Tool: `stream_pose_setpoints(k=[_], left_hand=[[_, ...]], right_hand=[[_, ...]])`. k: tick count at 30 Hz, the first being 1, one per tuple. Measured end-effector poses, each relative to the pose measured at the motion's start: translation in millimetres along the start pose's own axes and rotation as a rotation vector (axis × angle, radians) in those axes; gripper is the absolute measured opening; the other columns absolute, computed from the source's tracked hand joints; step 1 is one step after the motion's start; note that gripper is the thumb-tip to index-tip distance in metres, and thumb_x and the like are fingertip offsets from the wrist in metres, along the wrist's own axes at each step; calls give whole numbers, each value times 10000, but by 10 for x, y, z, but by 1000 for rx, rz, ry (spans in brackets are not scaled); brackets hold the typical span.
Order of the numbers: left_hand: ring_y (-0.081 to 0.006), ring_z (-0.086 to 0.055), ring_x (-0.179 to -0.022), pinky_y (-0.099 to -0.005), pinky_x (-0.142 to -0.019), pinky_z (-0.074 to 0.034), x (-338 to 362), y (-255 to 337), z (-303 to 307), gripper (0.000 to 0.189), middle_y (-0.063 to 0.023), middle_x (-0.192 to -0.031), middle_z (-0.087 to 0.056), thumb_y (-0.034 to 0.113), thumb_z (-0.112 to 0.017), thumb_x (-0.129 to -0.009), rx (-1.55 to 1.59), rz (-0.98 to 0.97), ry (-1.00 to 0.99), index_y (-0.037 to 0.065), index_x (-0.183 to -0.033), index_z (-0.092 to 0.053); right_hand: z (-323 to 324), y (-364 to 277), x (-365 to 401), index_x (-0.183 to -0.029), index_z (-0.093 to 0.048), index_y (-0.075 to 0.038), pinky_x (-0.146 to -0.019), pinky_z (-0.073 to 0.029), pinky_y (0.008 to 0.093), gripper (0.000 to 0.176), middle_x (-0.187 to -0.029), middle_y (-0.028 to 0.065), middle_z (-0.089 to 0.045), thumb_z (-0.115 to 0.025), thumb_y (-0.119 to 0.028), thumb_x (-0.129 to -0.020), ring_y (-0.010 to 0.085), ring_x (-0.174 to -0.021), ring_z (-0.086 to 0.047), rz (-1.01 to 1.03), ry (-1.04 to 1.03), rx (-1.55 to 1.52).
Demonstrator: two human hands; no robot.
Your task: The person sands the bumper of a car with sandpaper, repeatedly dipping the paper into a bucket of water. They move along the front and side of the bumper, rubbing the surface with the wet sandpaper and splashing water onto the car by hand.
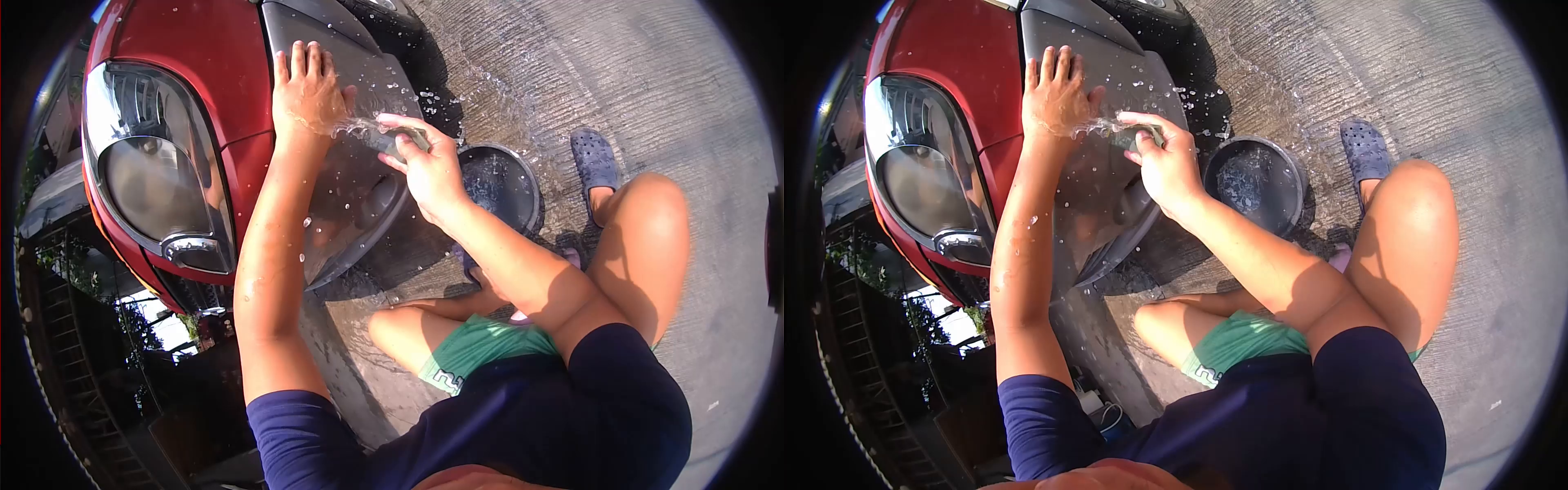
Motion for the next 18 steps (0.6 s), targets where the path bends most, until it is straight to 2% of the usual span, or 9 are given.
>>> stream_pose_setpoints(k=[3,5,7,9,11,12,14,15,18], left_hand=[[-336,-297,-1576,-560,-1293,-176,-383,201,-187,768,-140,-1679,-377,542,-493,-1037,-175,-8,-115,15,-1590,-415],[-332,-276,-1588,-555,-1299,-167,-320,468,-334,787,-141,-1694,-354,549,-472,-1047,-210,-123,-209,17,-1617,-367],[-320,-241,-1605,-528,-1312,-150,72,765,-255,792,-135,-1717,-312,541,-448,-1063,-245,-188,-251,23,-1645,-305],[-299,-224,-1612,-495,-1322,-142,643,927,-278,791,-126,-1730,-285,546,-449,-1063,-263,-372,-207,31,-1647,-307],[-277,-228,-1612,-479,-1326,-140,1129,876,-312,810,-114,-1731,-282,536,-521,-1030,-240,-555,-164,57,-1650,-316],[-275,-228,-1612,-481,-1325,-144,1268,751,-256,808,-113,-1732,-279,520,-550,-1015,-180,-514,-142,69,-1647,-326],[-271,-228,-1613,-486,-1324,-152,1407,410,-70,811,-112,-1733,-273,488,-610,-987,-52,-428,-88,92,-1643,-347],[-275,-227,-1613,-481,-1319,-172,1370,234,34,818,-112,-1734,-267,452,-678,-942,223,-303,-52,114,-1628,-386],[-329,-265,-1595,-492,-1284,-257,1066,-153,189,780,-154,-1711,-302,432,-662,-968,280,-62,185,71,-1611,-406]], right_hand=[[713,528,-208,-1244,-727,-61,-895,-617,365,325,-1272,91,-697,-453,12,-1083,189,-1118,-676,-55,323,88],[1517,1052,-230,-1216,-730,-54,-922,-620,452,331,-1280,116,-693,-442,8,-1064,235,-1169,-674,-314,531,210],[2290,1471,-135,-1161,-760,-80,-773,-639,387,341,-1189,106,-729,-463,-1,-1015,231,-993,-733,-411,813,250],[3117,2117,-74,-1141,-762,-86,-720,-636,360,329,-1152,125,-731,-468,-1,-1020,237,-934,-740,-367,1045,259],[2940,1796,61,-1109,-750,-84,-696,-632,350,306,-1115,142,-728,-464,-10,-1030,241,-897,-737,-453,1106,116],[2956,1849,-32,-1090,-733,-75,-690,-637,360,285,-1116,144,-727,-455,-30,-1049,247,-907,-735,-451,1127,4],[2439,1634,-202,-1082,-722,-48,-795,-637,378,234,-1055,120,-745,-500,-13,-1018,235,-897,-743,-387,942,-78],[1878,1316,-260,-1130,-710,-19,-856,-648,413,292,-1102,135,-737,-434,8,-1037,256,-960,-748,-318,737,-97],[271,281,-166,-1283,-668,2,-1016,-605,473,318,-1395,147,-620,-432,13,-1071,274,-1232,-641,-185,93,-102]])
Point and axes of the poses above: each hand's wrist, its own x-axis away from the middle knuckle, its own z-axis out of the back of the hand, y = z × x, the point moved 2 cm from there along -x, towards the middle knuckle
